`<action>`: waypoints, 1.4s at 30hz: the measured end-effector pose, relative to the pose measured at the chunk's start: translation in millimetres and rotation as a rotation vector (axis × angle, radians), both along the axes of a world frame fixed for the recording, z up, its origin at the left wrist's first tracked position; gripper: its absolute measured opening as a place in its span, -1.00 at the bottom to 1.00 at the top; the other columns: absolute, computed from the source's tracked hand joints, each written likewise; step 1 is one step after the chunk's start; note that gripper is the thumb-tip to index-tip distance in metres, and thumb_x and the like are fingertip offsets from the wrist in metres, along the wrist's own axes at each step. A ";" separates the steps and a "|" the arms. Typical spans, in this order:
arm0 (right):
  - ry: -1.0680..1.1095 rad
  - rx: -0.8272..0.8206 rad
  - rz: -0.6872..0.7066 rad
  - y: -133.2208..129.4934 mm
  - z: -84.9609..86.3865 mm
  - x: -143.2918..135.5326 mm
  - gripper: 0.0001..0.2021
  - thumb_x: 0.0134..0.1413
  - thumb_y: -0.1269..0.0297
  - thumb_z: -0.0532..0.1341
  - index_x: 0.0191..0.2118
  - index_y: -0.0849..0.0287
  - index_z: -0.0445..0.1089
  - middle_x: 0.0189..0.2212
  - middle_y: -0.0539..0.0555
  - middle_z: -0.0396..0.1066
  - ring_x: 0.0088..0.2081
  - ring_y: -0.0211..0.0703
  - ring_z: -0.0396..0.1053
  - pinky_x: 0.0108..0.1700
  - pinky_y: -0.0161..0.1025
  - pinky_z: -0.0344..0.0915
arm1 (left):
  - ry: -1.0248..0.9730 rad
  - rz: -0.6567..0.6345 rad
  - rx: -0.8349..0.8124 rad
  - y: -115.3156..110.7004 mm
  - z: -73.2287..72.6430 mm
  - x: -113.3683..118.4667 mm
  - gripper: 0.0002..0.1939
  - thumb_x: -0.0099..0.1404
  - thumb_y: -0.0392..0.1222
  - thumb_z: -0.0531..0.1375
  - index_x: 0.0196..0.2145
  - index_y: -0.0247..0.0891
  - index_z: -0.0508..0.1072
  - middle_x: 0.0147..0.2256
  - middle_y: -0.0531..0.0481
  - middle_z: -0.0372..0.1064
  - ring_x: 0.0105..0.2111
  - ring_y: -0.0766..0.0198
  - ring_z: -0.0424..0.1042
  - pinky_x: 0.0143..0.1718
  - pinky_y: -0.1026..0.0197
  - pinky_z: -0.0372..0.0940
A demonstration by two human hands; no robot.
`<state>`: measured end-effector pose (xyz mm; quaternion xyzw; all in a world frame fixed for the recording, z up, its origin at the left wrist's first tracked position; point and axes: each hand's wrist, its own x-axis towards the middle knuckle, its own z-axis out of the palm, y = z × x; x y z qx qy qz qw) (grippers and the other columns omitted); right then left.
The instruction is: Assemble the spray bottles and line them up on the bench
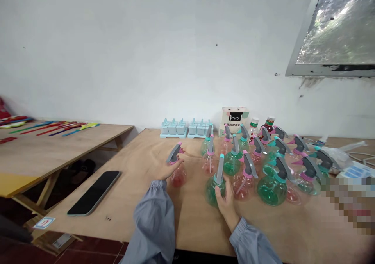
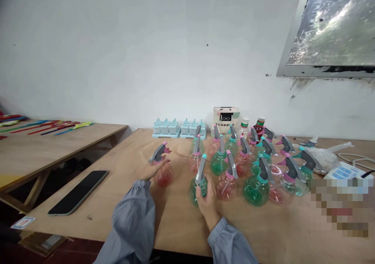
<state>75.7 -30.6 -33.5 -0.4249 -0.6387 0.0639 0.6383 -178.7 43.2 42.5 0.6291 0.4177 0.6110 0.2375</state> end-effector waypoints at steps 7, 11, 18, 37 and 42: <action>0.002 0.050 -0.044 -0.2 1.2 -1.5 -0.71 0.11 0.18 0.20 -0.04 0.09 0.33 -0.20 0.12 0.43 -0.12 0.01 0.42 -0.05 0.01 0.40 | -0.054 -0.031 -0.139 -2.4 4.1 -3.3 -0.59 0.06 0.06 0.36 -0.17 -0.19 0.53 -0.20 -0.15 0.54 0.02 -0.07 0.46 0.14 -0.14 0.32; -0.006 0.051 -0.040 0.4 0.2 -0.7 -0.71 0.12 0.19 0.20 -0.04 0.08 0.31 -0.20 0.12 0.41 -0.13 0.01 0.41 -0.06 0.00 0.39 | -0.257 -0.096 -0.180 -9.5 10.6 -6.8 -0.60 0.13 0.16 0.22 -0.30 -0.24 0.53 -0.26 -0.17 0.54 -0.06 -0.10 0.52 0.09 -0.21 0.36; -0.020 0.034 -0.031 0.4 -0.9 2.2 -0.68 0.14 0.17 0.20 0.00 0.08 0.29 -0.15 0.14 0.39 -0.08 0.02 0.39 -0.03 0.02 0.37 | -0.423 -0.334 -0.143 -40.3 46.8 16.2 -0.50 0.08 0.04 0.30 -0.05 -0.25 0.52 -0.04 -0.19 0.54 0.12 -0.13 0.42 0.20 -0.17 0.30; -0.086 0.090 -0.002 2.2 -1.3 5.5 -0.71 0.19 0.20 0.18 0.01 0.11 0.28 -0.15 0.13 0.39 -0.09 0.00 0.37 -0.05 -0.03 0.34 | -0.451 -0.465 -0.364 -57.1 69.4 29.9 -0.68 -0.01 0.03 0.39 -0.48 -0.26 0.46 -0.47 -0.01 0.52 -0.33 0.15 0.56 0.13 -0.04 0.35; -0.096 0.102 -0.005 3.4 -1.2 6.6 -0.71 0.19 0.20 0.18 0.01 0.10 0.28 -0.16 0.12 0.39 -0.10 0.00 0.38 -0.06 -0.05 0.34 | -0.499 -0.446 -0.426 -66.7 69.4 35.5 -0.72 -0.05 -0.06 0.40 -0.62 -0.27 0.42 -0.63 0.10 0.39 -0.55 0.35 0.42 0.13 0.02 0.36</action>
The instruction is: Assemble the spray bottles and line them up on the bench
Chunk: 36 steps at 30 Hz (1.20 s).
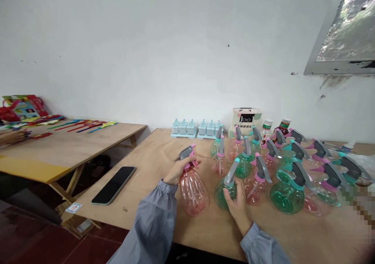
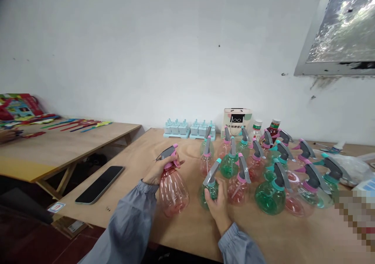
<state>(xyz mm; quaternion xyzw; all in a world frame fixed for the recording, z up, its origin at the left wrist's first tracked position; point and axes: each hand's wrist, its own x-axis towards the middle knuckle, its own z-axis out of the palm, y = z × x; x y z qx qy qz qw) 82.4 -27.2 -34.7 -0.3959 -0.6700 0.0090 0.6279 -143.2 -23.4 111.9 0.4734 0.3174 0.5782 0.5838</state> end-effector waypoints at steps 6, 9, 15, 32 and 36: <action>0.015 -0.033 0.009 0.8 -2.0 1.0 -0.69 0.17 0.19 0.19 0.01 0.10 0.29 -0.15 0.14 0.40 -0.09 0.02 0.38 -0.04 -0.02 0.34 | -0.046 -0.092 0.030 0.8 -4.5 -5.1 -0.70 -0.08 -0.07 0.41 -0.38 -0.24 0.51 -0.39 -0.04 0.54 -0.13 0.06 0.55 0.18 -0.05 0.29; 0.027 -0.046 0.016 -0.2 -1.6 0.2 -0.70 0.17 0.18 0.19 0.00 0.10 0.30 -0.15 0.14 0.40 -0.09 0.01 0.38 -0.04 -0.02 0.34 | -0.172 -0.023 0.060 4.7 -6.4 -6.3 -0.71 -0.07 -0.06 0.39 -0.42 -0.23 0.46 -0.46 0.00 0.50 -0.13 0.05 0.55 0.20 -0.10 0.27; 0.034 -0.056 0.009 -0.2 -1.5 -0.7 -0.70 0.18 0.17 0.18 0.00 0.11 0.30 -0.15 0.14 0.40 -0.09 0.01 0.38 -0.03 -0.02 0.34 | -0.214 0.013 0.040 5.2 -13.1 -8.3 -0.73 0.01 -0.04 0.36 -0.52 -0.23 0.39 -0.59 0.09 0.36 -0.33 0.20 0.53 0.19 -0.08 0.29; 0.003 -0.033 0.029 -1.4 1.3 0.9 -0.70 0.21 0.18 0.17 0.03 0.10 0.27 -0.14 0.13 0.38 -0.08 0.00 0.37 -0.05 -0.03 0.34 | -0.258 0.092 0.094 2.2 -17.0 -11.5 -0.66 -0.02 0.09 0.37 -0.47 -0.22 0.46 -0.54 0.06 0.40 -0.27 0.14 0.53 0.12 -0.05 0.35; 0.021 -0.028 0.022 -1.0 1.2 0.3 -0.70 0.19 0.18 0.18 0.02 0.10 0.28 -0.15 0.13 0.38 -0.09 0.00 0.37 -0.06 -0.04 0.35 | -0.150 0.066 0.115 -1.3 -13.1 -11.8 -0.68 0.05 0.02 0.34 -0.59 -0.24 0.39 -0.61 0.10 0.30 -0.41 0.25 0.48 0.13 -0.01 0.32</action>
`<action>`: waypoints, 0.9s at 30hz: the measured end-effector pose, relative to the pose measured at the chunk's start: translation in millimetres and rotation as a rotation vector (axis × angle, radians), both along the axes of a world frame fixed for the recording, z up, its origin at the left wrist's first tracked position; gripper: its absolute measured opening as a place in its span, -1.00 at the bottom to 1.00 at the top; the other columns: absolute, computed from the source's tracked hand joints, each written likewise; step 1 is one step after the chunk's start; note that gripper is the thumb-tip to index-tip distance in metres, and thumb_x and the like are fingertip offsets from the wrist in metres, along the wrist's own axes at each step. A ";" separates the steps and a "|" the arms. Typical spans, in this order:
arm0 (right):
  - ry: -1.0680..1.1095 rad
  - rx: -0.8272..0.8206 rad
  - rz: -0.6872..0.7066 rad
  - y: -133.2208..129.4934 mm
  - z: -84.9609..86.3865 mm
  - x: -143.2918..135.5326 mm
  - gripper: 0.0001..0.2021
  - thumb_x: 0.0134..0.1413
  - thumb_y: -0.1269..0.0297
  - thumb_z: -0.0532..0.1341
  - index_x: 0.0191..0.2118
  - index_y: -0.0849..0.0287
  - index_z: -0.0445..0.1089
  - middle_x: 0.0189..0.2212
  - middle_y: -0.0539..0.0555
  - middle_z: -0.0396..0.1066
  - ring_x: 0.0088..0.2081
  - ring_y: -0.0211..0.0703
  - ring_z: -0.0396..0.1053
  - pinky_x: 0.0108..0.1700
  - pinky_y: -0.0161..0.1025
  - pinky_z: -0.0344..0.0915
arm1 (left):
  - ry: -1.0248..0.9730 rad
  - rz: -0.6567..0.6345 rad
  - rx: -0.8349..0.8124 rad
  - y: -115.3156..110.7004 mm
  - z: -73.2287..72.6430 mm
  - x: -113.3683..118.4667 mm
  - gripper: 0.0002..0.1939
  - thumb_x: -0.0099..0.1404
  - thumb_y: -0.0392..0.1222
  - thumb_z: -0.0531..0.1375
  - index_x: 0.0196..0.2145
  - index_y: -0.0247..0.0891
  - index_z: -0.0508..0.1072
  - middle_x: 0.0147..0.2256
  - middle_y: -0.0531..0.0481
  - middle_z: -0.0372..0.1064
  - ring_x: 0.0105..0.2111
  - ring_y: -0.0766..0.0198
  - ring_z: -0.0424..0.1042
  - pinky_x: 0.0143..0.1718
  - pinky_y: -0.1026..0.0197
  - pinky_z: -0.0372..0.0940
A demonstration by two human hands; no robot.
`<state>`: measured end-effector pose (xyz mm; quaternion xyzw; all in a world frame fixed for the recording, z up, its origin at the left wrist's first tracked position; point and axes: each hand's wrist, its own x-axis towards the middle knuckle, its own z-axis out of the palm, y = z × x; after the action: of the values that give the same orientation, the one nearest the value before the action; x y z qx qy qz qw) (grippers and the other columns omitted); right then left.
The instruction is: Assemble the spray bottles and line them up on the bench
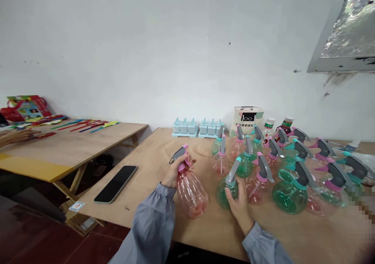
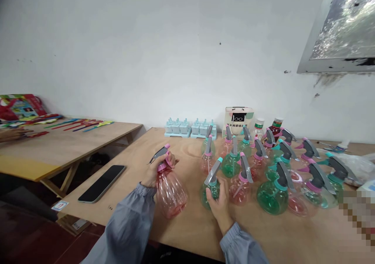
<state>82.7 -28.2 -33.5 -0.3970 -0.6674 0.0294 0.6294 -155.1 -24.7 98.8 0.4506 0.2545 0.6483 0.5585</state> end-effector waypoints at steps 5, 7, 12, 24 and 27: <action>0.004 -0.010 -0.002 1.3 -2.4 0.2 -0.69 0.18 0.18 0.19 0.02 0.10 0.29 -0.14 0.13 0.39 -0.08 0.00 0.37 -0.04 -0.03 0.34 | 0.058 0.011 -0.026 -1.0 -2.0 -0.5 -0.69 0.02 0.05 0.35 -0.45 -0.25 0.47 -0.49 0.02 0.44 -0.23 0.13 0.52 0.09 0.00 0.32; 0.009 -0.022 -0.006 1.5 -3.2 0.3 -0.68 0.17 0.17 0.19 0.02 0.10 0.29 -0.14 0.13 0.39 -0.07 0.01 0.37 -0.03 -0.02 0.34 | 0.071 0.114 0.006 1.4 -3.7 -2.3 -0.70 0.07 0.04 0.33 -0.52 -0.24 0.43 -0.53 0.04 0.39 -0.27 0.16 0.51 0.06 0.04 0.33; 0.022 -0.052 0.009 0.2 -1.8 -0.1 -0.69 0.17 0.15 0.19 0.01 0.10 0.29 -0.14 0.14 0.39 -0.07 0.03 0.37 -0.02 0.01 0.34 | 0.263 0.494 0.106 7.6 -1.4 -20.5 -0.79 0.12 -0.06 0.34 -0.50 -0.19 0.44 -0.44 0.05 0.40 -0.23 0.21 0.46 0.11 0.14 0.28; 0.043 -0.064 0.022 -1.4 -0.9 -0.9 -0.69 0.18 0.12 0.19 0.00 0.11 0.30 -0.14 0.14 0.40 -0.07 0.02 0.37 -0.01 0.01 0.33 | 0.682 0.927 0.081 52.9 -32.7 -89.7 -0.68 0.11 0.04 0.30 -0.26 -0.22 0.52 -0.26 -0.07 0.51 -0.12 0.05 0.50 0.06 0.02 0.31; 0.051 -0.071 0.027 -0.1 -3.0 -0.8 -0.68 0.18 0.12 0.20 0.01 0.11 0.30 -0.13 0.15 0.41 -0.06 0.02 0.38 0.00 0.01 0.34 | 0.837 1.011 0.030 60.3 -42.1 -95.6 -0.69 0.15 0.07 0.25 -0.28 -0.21 0.50 -0.32 -0.05 0.49 -0.18 0.06 0.51 -0.04 0.07 0.33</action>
<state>81.9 -28.3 -36.5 -0.4093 -0.6548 0.0715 0.6313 -250.7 35.6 56.7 0.4971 0.6216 0.6045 0.0325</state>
